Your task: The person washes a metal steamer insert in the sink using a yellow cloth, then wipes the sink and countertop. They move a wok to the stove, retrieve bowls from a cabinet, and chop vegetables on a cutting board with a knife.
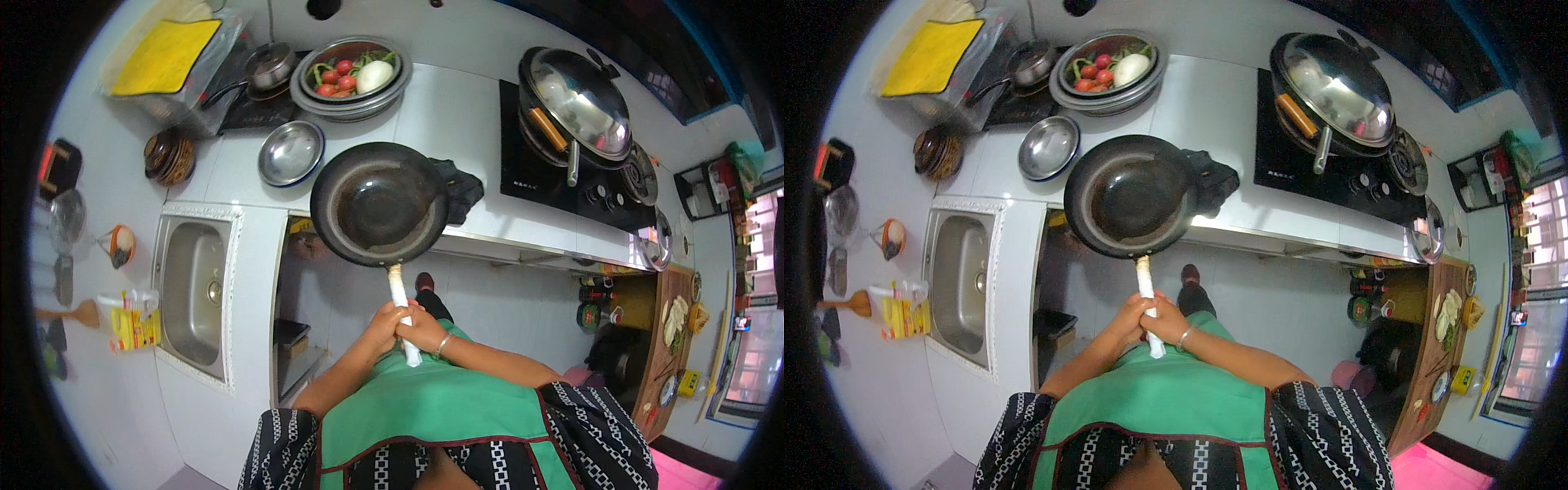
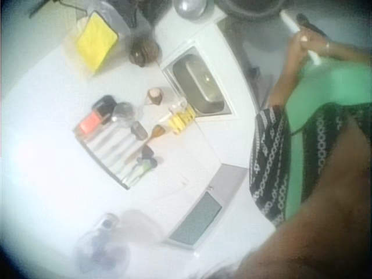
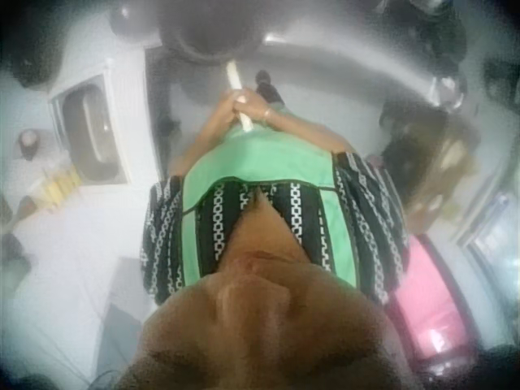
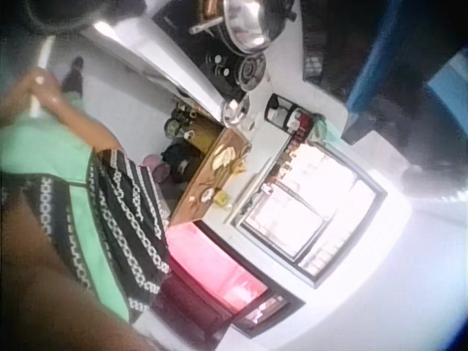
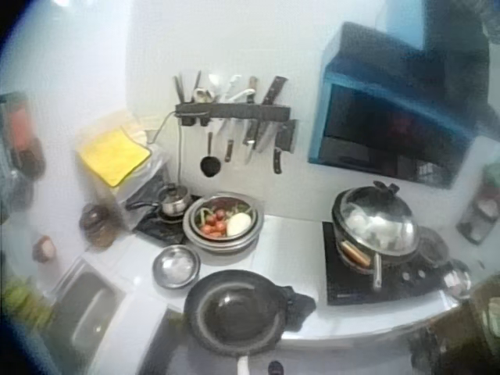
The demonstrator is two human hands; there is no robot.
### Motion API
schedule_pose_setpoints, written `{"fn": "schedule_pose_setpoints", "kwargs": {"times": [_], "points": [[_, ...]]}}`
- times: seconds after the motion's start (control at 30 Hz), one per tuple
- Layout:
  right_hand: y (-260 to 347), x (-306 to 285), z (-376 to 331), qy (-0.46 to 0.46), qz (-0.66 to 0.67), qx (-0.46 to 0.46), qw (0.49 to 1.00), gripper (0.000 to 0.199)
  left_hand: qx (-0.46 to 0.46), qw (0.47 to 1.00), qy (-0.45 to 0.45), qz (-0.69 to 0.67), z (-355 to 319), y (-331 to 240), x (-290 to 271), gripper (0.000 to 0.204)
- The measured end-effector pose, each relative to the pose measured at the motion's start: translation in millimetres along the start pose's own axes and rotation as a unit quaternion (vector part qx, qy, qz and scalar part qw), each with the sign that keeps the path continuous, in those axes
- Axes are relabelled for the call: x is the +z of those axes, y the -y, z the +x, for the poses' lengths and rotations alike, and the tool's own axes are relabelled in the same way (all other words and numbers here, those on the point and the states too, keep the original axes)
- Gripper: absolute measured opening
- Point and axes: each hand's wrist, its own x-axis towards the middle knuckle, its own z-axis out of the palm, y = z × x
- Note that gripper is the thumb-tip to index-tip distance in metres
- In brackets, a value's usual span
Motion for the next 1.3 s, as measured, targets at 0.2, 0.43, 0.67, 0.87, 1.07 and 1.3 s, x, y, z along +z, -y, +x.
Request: {"fn": "schedule_pose_setpoints", "kwargs": {"times": [0.2, 0.43, 0.67, 0.87, 1.07, 1.3], "points": [[-10.3, -68.1, 59.7, 0.180, 0.048, 0.085, 0.979, 0.041, -0.086, 0.982, -0.051, 0.160, 50.4, -49.8, 14.6, 0.021], [-12.7, -186.8, 101.9, -0.233, -0.139, -0.025, 0.962, 0.012, 0.067, 0.744, -0.136, 0.651, 90.6, -137.9, 88.2, 0.024], [-46.8, -248.3, 165.8, -0.257, -0.386, -0.066, 0.883, 0.039, 0.230, 0.742, -0.142, 0.614, 262.5, -33.1, 104.3, 0.051], [-15.8, -231.7, 60.1, -0.271, -0.015, 0.021, 0.962, 0.031, 0.338, 0.791, -0.081, 0.504, 182.0, -58.6, 130.3, 0.052], [83.0, -213.5, 39.2, -0.237, 0.004, -0.107, 0.966, 0.031, 0.288, 0.906, -0.102, 0.292, 115.0, -104.4, 109.0, 0.034], [129.1, -193.6, 149.5, -0.211, -0.233, -0.193, 0.930, 0.042, 0.349, 0.806, -0.300, 0.371, 104.2, -81.4, 34.0, 0.018]]}}
